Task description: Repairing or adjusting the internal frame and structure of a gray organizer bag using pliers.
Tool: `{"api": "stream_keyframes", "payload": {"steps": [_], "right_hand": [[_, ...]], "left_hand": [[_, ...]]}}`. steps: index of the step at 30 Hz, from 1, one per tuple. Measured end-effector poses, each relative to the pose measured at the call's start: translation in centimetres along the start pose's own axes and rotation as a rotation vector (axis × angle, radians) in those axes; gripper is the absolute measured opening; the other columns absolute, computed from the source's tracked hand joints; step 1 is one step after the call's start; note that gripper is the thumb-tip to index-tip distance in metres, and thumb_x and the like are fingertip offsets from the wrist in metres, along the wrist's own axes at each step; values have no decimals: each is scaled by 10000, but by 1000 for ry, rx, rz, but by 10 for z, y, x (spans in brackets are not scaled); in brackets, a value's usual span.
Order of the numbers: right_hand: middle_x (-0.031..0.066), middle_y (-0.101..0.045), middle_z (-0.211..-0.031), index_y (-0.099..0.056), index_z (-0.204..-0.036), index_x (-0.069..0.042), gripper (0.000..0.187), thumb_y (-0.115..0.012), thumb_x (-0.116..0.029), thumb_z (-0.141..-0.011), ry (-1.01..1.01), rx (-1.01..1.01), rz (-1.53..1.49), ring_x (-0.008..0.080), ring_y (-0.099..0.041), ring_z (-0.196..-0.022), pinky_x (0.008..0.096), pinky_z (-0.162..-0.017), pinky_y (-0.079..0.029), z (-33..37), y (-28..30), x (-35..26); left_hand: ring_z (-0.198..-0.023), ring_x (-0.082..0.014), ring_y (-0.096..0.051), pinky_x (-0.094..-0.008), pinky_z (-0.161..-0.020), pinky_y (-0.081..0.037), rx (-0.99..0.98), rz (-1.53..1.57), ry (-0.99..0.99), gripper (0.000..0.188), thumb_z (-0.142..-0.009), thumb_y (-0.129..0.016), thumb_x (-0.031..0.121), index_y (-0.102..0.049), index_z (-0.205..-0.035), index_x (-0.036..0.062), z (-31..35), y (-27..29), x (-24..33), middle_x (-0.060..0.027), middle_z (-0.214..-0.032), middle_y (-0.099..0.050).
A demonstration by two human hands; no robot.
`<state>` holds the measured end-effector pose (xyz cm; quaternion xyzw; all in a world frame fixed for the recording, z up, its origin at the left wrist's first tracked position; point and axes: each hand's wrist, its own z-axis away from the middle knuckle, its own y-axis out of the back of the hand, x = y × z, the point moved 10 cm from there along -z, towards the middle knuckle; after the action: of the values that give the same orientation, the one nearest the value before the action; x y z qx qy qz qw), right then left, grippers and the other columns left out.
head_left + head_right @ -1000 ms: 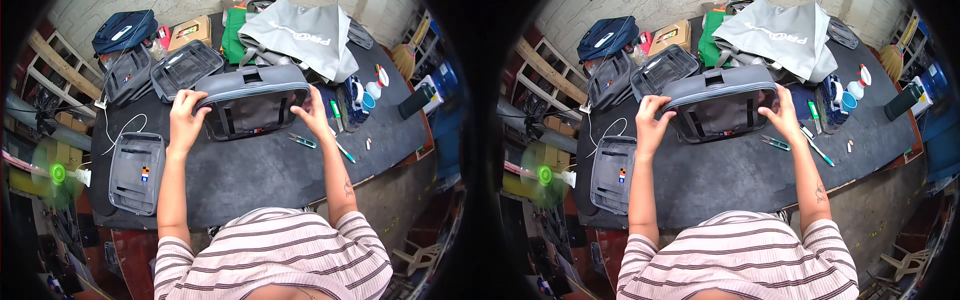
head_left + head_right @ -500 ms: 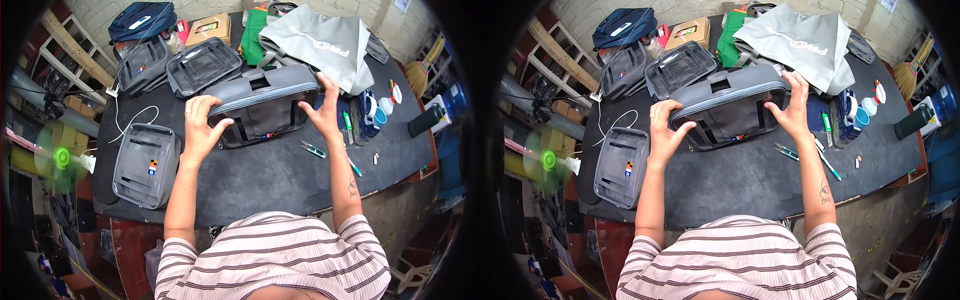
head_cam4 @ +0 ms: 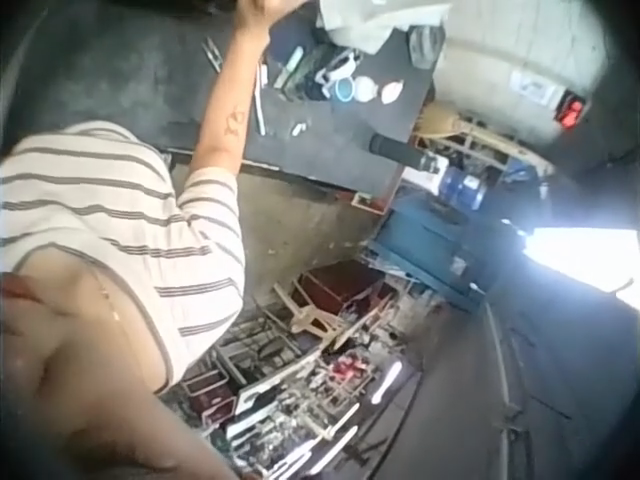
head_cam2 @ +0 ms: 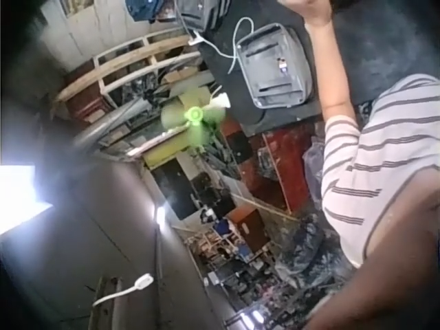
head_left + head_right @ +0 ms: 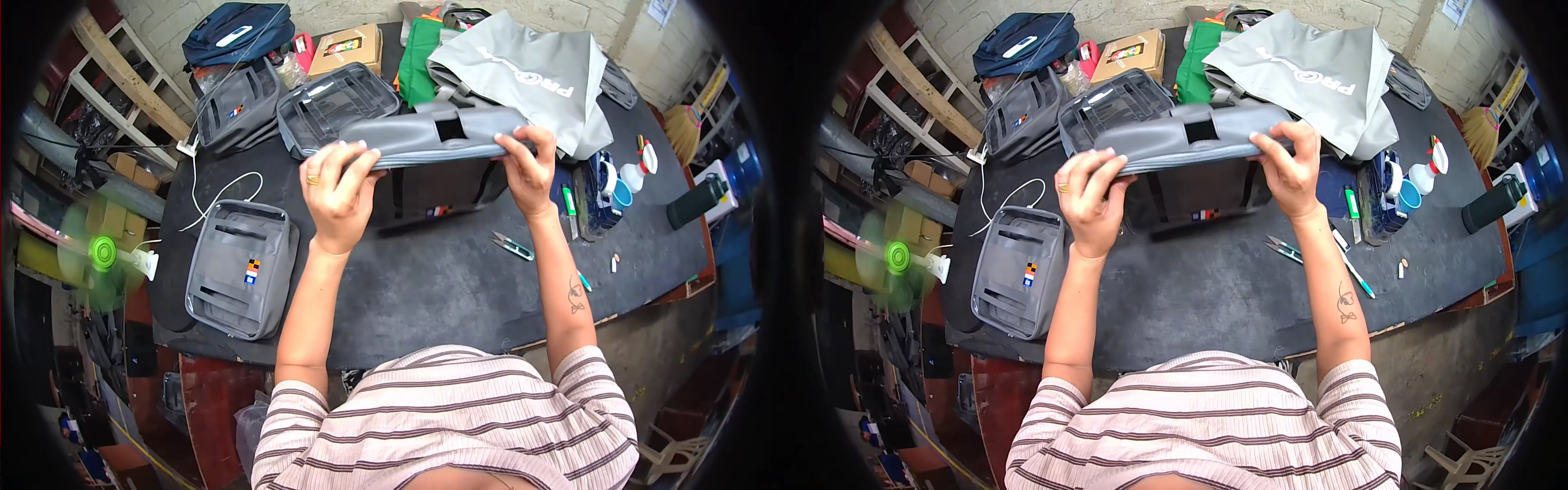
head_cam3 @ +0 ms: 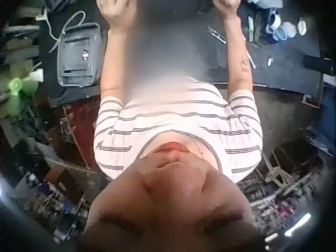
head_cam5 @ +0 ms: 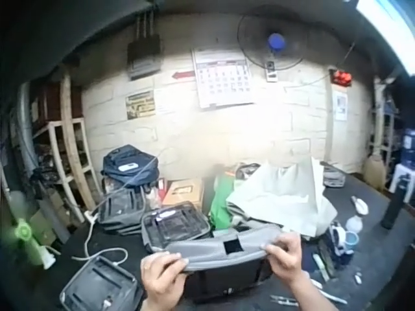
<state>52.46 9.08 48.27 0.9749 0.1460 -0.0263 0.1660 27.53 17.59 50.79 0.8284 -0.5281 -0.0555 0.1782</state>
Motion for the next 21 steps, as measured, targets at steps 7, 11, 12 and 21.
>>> {"api": "stream_keyframes", "payload": {"steps": [7,11,12,21], "right_hand": [[87,-584,-1185,-612,-1246,-124,601,-791,-123,-672,-180,-509,-133,294,-508,-1181,411,-1016,-387,-5,-49,28],[92,-603,-1218,-643,-1184,-88,507,-772,-92,-695,-241,-542,-200,280,-517,-1186,379,-1023,-405,-4,-44,55],[84,-612,-1200,-658,-1149,-80,458,-767,-99,-704,-249,-535,-218,274,-522,-1176,373,-1016,-408,-6,-42,61],[60,-593,-1105,-637,-1091,-66,394,-777,-164,-736,-152,-464,-18,278,-522,-1087,383,-983,-409,-1,-35,41]], "left_hand": [[-1393,-392,-363,-460,-1142,-304,-470,377,345,232,-837,-663,37,-523,-1015,-15,32,-54,-49,-231,-1414,-481],[-1449,-367,-246,-416,-1167,-243,-623,551,363,226,-840,-587,-42,-480,-1035,-1,20,-67,-57,-242,-1484,-406],[-1460,-354,-227,-392,-1156,-239,-660,677,408,224,-822,-577,-48,-480,-1016,5,20,-74,-68,-239,-1501,-391],[-1472,-281,-239,-366,-1160,-230,-791,868,433,275,-748,-670,-6,-491,-953,32,9,-100,-101,-260,-1503,-379]]}}
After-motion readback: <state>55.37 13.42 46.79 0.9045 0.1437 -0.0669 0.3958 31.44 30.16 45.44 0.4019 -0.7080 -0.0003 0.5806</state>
